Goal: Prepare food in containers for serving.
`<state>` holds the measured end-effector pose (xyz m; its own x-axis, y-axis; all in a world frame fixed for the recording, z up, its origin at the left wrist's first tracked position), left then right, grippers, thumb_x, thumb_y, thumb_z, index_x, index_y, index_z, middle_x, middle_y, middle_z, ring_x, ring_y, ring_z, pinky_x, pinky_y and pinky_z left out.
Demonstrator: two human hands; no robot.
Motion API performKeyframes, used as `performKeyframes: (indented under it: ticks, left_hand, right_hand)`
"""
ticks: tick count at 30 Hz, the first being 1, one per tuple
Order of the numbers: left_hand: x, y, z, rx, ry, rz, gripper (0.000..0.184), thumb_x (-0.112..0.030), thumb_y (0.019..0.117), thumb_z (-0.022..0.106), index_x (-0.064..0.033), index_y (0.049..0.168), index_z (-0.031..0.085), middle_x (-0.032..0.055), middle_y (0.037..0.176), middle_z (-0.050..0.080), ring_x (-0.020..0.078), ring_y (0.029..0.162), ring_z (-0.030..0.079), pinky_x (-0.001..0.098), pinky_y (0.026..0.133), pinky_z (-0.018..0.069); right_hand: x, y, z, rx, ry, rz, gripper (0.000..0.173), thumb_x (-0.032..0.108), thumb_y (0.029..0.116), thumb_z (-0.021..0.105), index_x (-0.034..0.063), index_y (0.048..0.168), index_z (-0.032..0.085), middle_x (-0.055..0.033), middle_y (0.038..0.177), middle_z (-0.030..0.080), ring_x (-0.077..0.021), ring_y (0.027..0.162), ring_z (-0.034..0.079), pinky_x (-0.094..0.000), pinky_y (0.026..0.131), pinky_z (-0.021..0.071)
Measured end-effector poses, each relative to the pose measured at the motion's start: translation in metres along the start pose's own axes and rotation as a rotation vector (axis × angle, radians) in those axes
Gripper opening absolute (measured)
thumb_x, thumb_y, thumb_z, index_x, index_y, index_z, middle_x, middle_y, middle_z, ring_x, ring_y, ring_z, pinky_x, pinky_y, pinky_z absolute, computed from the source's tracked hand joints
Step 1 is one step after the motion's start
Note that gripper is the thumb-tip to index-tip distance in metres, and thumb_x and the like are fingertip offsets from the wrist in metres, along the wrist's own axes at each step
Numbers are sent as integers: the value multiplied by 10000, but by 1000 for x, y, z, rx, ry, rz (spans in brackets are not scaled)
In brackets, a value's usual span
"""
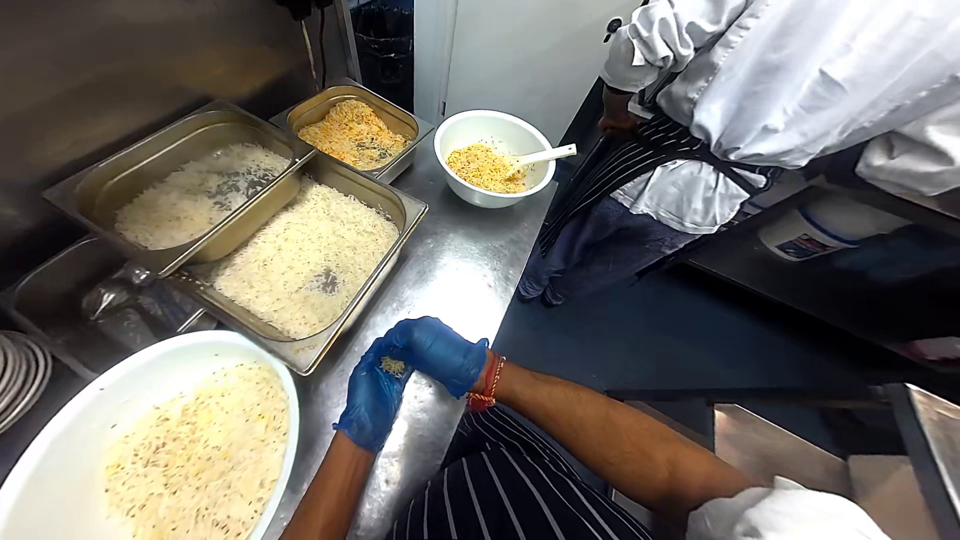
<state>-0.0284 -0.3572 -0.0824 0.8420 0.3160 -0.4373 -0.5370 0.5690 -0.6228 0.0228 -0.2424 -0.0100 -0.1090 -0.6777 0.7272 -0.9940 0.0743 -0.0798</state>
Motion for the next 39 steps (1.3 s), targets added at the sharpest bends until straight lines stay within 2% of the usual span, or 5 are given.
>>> performKeyframes:
  ticks: [11, 15, 18, 34, 39]
  left_hand:
    - [-14, -14, -18, -8, -25, 30, 362, -155, 1094, 315, 40, 1185, 606, 183, 1106, 714, 273, 1029, 717, 388, 884, 599]
    - [-20, -24, -31, -26, -45, 64, 348, -151, 1087, 337, 36, 1203, 607, 176, 1119, 713, 256, 1047, 714, 371, 874, 603]
    - [-22, -31, -32, -45, -57, 90, 355, -159, 1094, 329, 30, 1206, 608, 172, 1115, 715, 249, 1049, 716, 363, 872, 606]
    - [-30, -41, -31, -38, -18, 136, 394, -171, 1103, 281, 22, 1175, 617, 155, 1099, 730, 237, 1047, 725, 356, 869, 615]
    - [-32, -45, -33, -69, -22, 141, 379, -168, 1101, 309, 24, 1176, 627, 158, 1103, 729, 240, 1049, 723, 361, 877, 610]
  right_hand:
    - [-66, -37, -10, -384, 47, 129, 305, 15, 1012, 526, 95, 1202, 751, -84, 1223, 730, -198, 1127, 694, -397, 1004, 549]
    - [-124, -55, 47, -261, -294, 394, 755, 506, 1052, 443, -3, 1593, 308, -186, 1666, 289, -310, 1567, 225, -519, 1282, 164]
    - [-108, -38, 83, -232, -402, 353, 909, 635, 1022, 366, -62, 1592, 245, -241, 1664, 251, -390, 1562, 203, -592, 1270, 135]
    - [-87, -9, 85, -16, -171, -63, 592, 375, 1115, 304, 24, 1590, 339, -159, 1651, 339, -291, 1558, 262, -479, 1288, 151]
    - [-109, -31, 78, -268, -274, 244, 841, 600, 1038, 370, -4, 1612, 250, -178, 1682, 250, -305, 1579, 185, -508, 1293, 140]
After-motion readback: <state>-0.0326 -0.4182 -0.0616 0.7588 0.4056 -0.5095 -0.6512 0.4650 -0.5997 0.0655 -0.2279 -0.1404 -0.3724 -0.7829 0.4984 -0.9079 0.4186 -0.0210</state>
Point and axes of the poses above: each hand's wrist, its own y-axis towards the middle knuckle, its own z-axis out of the palm, x = y × z, the point moved 2 cm from there along y, towards the middle knuckle
